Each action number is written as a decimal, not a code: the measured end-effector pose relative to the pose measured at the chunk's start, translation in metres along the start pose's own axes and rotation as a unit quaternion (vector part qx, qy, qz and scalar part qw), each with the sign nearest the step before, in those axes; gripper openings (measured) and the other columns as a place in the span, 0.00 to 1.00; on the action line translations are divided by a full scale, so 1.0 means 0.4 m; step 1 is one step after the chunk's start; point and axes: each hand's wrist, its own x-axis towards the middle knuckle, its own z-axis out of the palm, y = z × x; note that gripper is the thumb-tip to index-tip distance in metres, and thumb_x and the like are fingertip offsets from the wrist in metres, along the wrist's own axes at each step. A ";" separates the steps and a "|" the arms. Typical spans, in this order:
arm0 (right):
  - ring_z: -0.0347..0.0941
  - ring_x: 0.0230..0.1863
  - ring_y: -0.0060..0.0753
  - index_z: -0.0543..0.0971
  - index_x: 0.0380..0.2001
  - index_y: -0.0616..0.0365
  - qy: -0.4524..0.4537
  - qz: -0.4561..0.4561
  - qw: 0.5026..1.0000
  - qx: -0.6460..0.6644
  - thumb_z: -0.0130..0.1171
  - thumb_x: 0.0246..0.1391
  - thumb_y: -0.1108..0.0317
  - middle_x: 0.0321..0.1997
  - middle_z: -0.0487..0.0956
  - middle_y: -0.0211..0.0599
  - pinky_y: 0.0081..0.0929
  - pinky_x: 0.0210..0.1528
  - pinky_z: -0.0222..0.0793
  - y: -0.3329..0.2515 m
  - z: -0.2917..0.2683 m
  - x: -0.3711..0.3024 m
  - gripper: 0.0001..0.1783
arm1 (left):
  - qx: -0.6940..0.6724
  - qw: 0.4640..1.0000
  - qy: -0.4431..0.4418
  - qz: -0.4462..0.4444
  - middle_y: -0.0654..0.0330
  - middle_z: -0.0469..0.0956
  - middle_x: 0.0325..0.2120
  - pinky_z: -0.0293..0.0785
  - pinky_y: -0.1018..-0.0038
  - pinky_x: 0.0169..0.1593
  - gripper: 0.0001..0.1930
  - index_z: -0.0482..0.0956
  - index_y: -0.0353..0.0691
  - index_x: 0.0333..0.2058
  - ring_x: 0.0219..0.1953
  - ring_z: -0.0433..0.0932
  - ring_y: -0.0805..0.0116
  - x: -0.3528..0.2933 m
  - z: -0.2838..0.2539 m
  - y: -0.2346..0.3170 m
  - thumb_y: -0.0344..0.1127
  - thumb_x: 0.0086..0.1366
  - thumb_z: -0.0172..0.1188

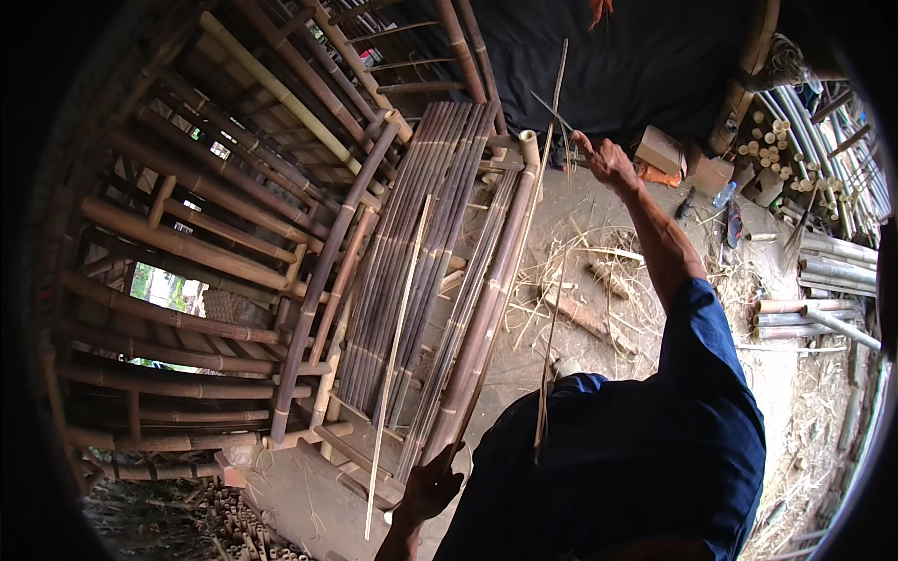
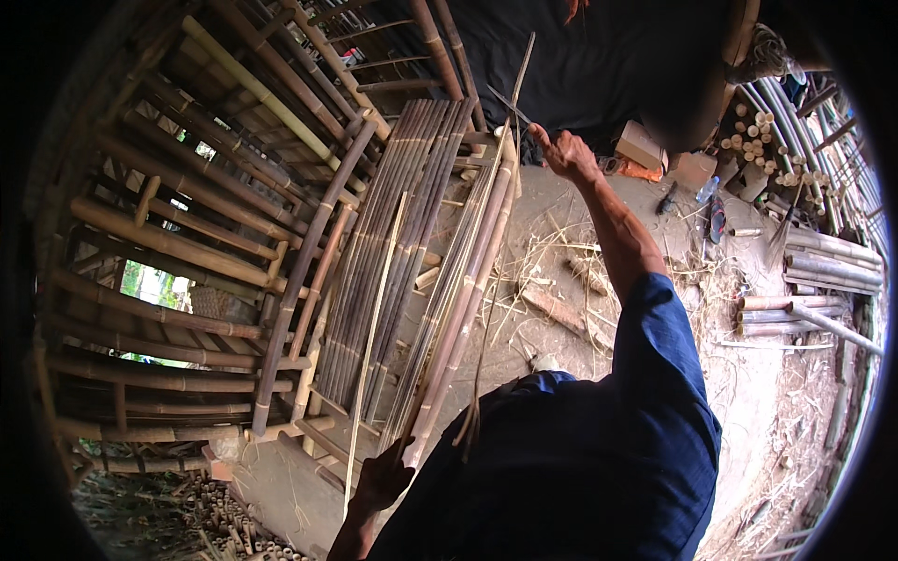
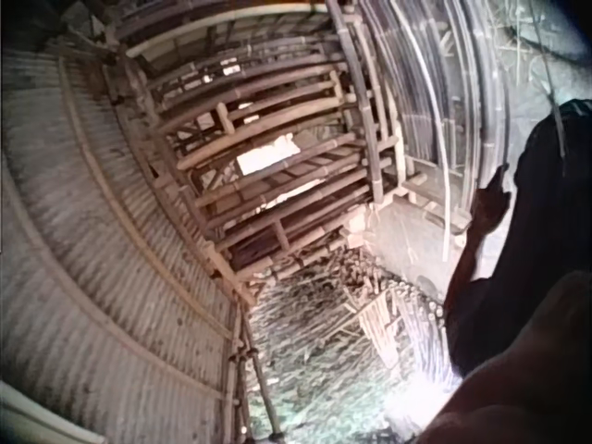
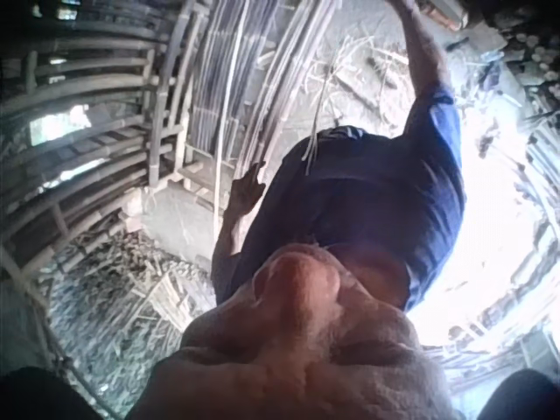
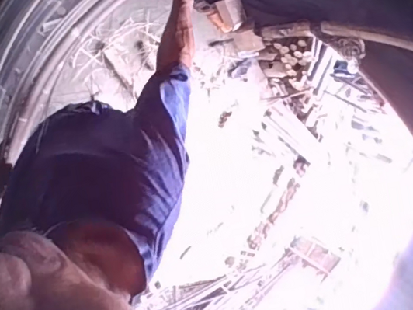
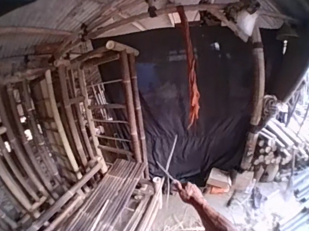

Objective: The person uses a curved knife to split long bamboo poles into thin strips. They hold the bamboo vertically and strike it with the knife to separate the material, then place the finished strips onto a nearby rack.

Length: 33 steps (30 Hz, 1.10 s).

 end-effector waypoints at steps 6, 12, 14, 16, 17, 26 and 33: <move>0.71 0.17 0.23 0.78 0.33 0.62 -0.142 0.366 0.729 0.560 0.62 0.56 0.48 0.22 0.78 0.37 0.23 0.18 0.67 -0.266 -0.015 -0.119 0.23 | -0.044 0.974 -0.157 -0.159 0.59 0.82 0.31 0.74 0.73 0.41 0.26 0.73 0.42 0.58 0.35 0.79 0.76 0.039 -0.075 -0.044 0.49 0.67 0.59; 0.71 0.15 0.21 0.79 0.32 0.61 -0.221 0.364 0.712 0.558 0.63 0.58 0.59 0.21 0.79 0.37 0.21 0.15 0.68 -0.416 0.074 -0.245 0.14 | -0.114 0.992 0.054 0.025 0.48 0.79 0.47 0.69 0.68 0.57 0.25 0.63 0.34 0.63 0.52 0.77 0.60 0.490 0.002 -0.019 0.42 0.73 0.48; 0.70 0.17 0.21 0.78 0.27 0.63 -0.270 0.296 0.748 0.529 0.63 0.58 0.56 0.21 0.78 0.37 0.23 0.16 0.65 -0.506 0.071 -0.249 0.19 | -0.238 0.967 0.044 0.080 0.60 0.79 0.33 0.74 0.73 0.46 0.26 0.67 0.36 0.61 0.34 0.78 0.71 0.616 0.069 -0.018 0.48 0.73 0.47; 0.68 0.19 0.30 0.76 0.25 0.63 -0.277 0.126 0.890 0.341 0.59 0.55 0.37 0.17 0.73 0.34 0.37 0.24 0.67 -0.516 0.048 -0.228 0.33 | -0.355 0.934 0.049 -0.003 0.69 0.70 0.21 0.69 0.81 0.27 0.24 0.69 0.38 0.60 0.17 0.66 0.82 0.657 0.100 -0.009 0.47 0.73 0.50; 0.70 0.20 0.34 0.75 0.27 0.64 -0.303 0.071 0.920 0.239 0.55 0.54 0.32 0.17 0.74 0.38 0.40 0.26 0.69 -0.485 0.041 -0.217 0.37 | -0.352 0.933 0.067 -0.016 0.72 0.63 0.18 0.58 0.85 0.17 0.22 0.71 0.39 0.59 0.13 0.55 0.86 0.669 0.106 0.012 0.45 0.72 0.51; 0.70 0.13 0.39 0.76 0.29 0.58 -0.235 -0.162 0.958 -0.022 0.34 0.60 0.27 0.13 0.72 0.37 0.36 0.17 0.66 -0.411 0.005 -0.304 0.41 | -0.104 0.977 0.171 0.079 0.76 0.56 0.16 0.49 0.82 0.21 0.20 0.75 0.36 0.56 0.17 0.54 0.85 0.642 0.091 -0.046 0.42 0.72 0.52; 0.59 0.11 0.20 0.80 0.29 0.52 -0.225 -0.040 0.959 -0.166 0.37 0.66 0.36 0.10 0.62 0.29 0.25 0.10 0.59 -0.294 0.036 -0.159 0.33 | 0.060 0.988 0.119 0.081 0.49 0.73 0.20 0.66 0.68 0.27 0.17 0.77 0.31 0.50 0.21 0.69 0.65 0.469 0.067 -0.008 0.38 0.72 0.48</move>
